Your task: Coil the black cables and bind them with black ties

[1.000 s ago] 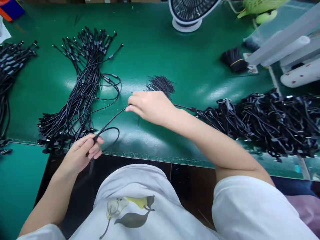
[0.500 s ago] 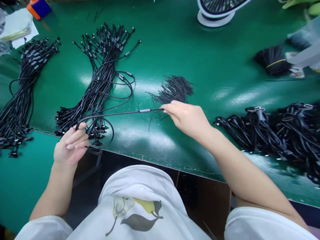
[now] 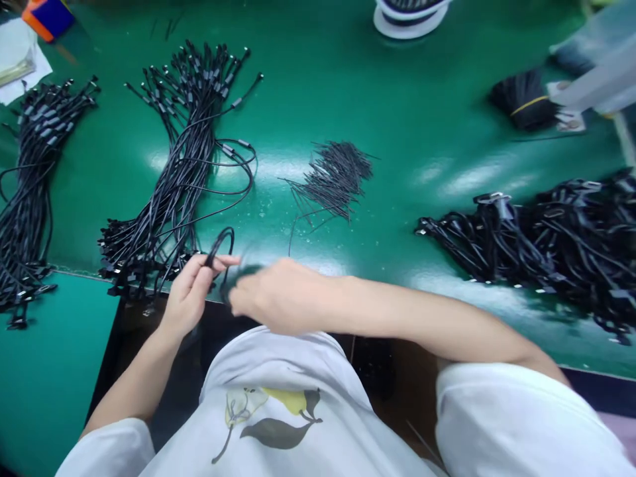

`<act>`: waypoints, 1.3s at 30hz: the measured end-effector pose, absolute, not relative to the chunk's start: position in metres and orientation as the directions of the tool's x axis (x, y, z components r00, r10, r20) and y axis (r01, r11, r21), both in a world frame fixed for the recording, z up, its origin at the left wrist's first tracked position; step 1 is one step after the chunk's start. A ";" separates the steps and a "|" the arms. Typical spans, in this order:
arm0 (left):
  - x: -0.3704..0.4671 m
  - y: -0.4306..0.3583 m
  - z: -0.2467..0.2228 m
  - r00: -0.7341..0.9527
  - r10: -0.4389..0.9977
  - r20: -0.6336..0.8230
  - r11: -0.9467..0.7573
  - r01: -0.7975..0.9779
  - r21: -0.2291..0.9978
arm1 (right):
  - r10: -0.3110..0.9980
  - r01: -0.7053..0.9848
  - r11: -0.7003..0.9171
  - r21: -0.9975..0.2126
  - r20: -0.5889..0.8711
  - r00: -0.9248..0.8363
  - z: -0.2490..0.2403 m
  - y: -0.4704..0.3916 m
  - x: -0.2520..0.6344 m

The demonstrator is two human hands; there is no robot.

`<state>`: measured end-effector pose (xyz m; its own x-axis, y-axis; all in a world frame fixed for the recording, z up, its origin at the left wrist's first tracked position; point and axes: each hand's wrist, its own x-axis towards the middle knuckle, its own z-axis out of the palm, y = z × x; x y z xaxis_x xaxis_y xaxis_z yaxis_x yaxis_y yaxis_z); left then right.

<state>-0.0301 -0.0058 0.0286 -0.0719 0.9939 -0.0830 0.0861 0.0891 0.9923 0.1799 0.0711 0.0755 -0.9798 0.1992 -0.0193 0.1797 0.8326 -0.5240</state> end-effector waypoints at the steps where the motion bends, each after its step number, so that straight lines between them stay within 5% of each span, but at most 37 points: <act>1: -0.026 -0.008 0.028 0.011 0.995 -0.104 0.102 0.103 0.989 | 0.286 0.212 0.800 -0.562 0.047 -0.957 0.077 0.078 0.175; 5: -0.023 -0.009 0.031 0.138 0.981 -0.139 0.168 -0.228 0.959 | 0.649 0.182 0.508 -0.842 0.236 -0.723 0.057 0.100 0.169; 8: -0.018 -0.002 0.031 0.087 0.975 -0.205 0.221 -0.481 0.848 | 0.841 -0.044 0.058 -0.997 0.072 -0.537 0.027 0.090 0.161; 11: -0.004 0.002 0.019 0.090 0.941 -0.326 0.322 -0.531 0.784 | 0.797 -0.245 -0.427 -0.870 -0.235 -0.556 0.011 0.069 0.149; 13: 0.006 -0.001 0.007 0.079 0.926 -0.368 0.358 -0.486 0.797 | 0.771 -0.334 -0.562 -0.756 -0.334 -0.542 0.010 0.060 0.141; 23: 0.004 -0.018 -0.025 0.066 0.940 -0.335 0.342 -0.139 0.930 | 0.853 -0.375 -0.420 -0.826 -0.219 -0.473 0.008 0.041 0.132; 27: 0.012 -0.023 -0.018 0.204 0.878 -0.433 0.475 -0.256 0.842 | 0.774 -0.355 -0.589 -0.726 -0.380 -0.507 0.011 0.051 0.130; 31: 0.019 -0.022 -0.006 0.288 0.801 -0.524 0.598 -0.421 0.682 | 0.781 -0.435 -0.577 -0.691 -0.312 -0.541 0.010 0.060 0.129; 39: 0.013 -0.014 -0.013 0.462 0.784 -0.415 0.545 -0.191 0.816 | 0.742 -0.374 -0.461 -0.805 -0.118 -0.660 0.003 0.057 0.132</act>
<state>0.0132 -0.0136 -0.0128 0.4625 0.7837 -0.4146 -0.1915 0.5448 0.8164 0.1324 0.0574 0.0032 -0.6598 0.7421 -0.1181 -0.3739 -0.4606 -0.8050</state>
